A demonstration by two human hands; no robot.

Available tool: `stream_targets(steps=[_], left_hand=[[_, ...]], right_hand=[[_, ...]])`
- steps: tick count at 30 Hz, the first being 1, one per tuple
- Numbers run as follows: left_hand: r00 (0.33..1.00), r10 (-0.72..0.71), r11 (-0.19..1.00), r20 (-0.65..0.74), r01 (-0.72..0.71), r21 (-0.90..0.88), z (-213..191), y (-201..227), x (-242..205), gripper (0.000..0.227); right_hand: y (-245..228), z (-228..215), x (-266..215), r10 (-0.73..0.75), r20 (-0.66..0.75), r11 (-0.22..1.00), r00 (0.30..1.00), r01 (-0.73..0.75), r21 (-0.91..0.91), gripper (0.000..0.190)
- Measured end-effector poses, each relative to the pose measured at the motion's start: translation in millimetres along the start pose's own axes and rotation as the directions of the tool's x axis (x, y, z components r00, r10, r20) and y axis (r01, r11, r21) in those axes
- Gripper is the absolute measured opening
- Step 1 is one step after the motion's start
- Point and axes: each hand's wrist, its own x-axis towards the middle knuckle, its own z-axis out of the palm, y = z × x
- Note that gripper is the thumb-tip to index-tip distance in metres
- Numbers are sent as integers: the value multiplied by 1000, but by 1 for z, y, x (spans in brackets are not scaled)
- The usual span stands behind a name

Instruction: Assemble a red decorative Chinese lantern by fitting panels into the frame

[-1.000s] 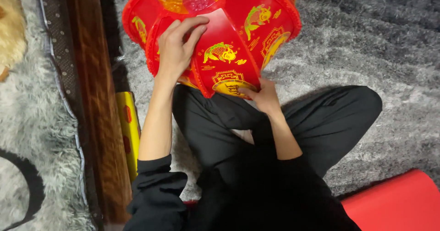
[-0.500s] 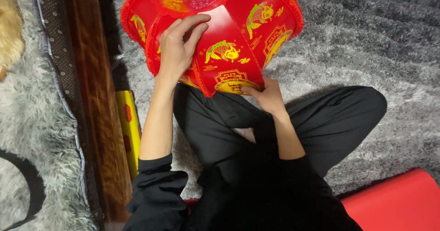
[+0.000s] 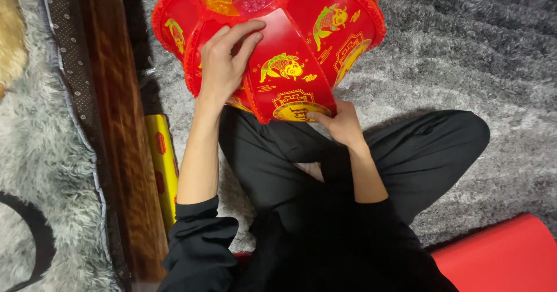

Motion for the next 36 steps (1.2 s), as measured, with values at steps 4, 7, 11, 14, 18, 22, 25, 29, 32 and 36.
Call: stream_targets(steps=[4, 7, 11, 14, 18, 22, 25, 29, 32, 36], left_hand=[[1000, 3, 1000, -3, -3, 11, 3, -5, -1, 18], [1000, -21, 1000, 3, 21, 1, 5, -6, -1, 18], [1000, -14, 1000, 1, 14, 10, 3, -5, -1, 18], [1000, -18, 1000, 5, 18, 17, 6, -7, -2, 18], [1000, -16, 1000, 13, 16, 4, 5, -8, -2, 18], [1000, -11, 1000, -4, 11, 11, 6, -7, -1, 18], [1000, -19, 1000, -2, 19, -4, 6, -8, -3, 18], [999, -36, 999, 10, 36, -15, 6, -9, -2, 18], [999, -40, 999, 7, 41, -24, 6, -10, -2, 18], [997, -64, 994, 33, 66, -88, 3, -10, -2, 20]], right_hand=[[-3, 6, -1, -7, -14, 999, 1000, 7, 44, 34], [0, 6, -1, -9, -22, 999, 1000, 10, 44, 30], [-5, 7, -1, -17, 7, 998, 1000, 17, 64, 35], [3, -1, -1, 13, -5, 999, 1000, -13, 42, 32], [3, -3, 0, -15, 12, 1000, 1000, 15, -3, 30], [-1, 3, -1, -13, 7, 999, 1000, 13, 32, 30], [-4, 5, -3, -1, 7, 999, 1000, 0, 54, 32], [-5, 7, -2, -6, 21, 996, 1000, 4, 88, 34], [-8, 10, -3, -8, 20, 994, 1000, 6, 106, 34], [-9, 15, -3, -29, 5, 993, 1000, 28, 112, 36]])
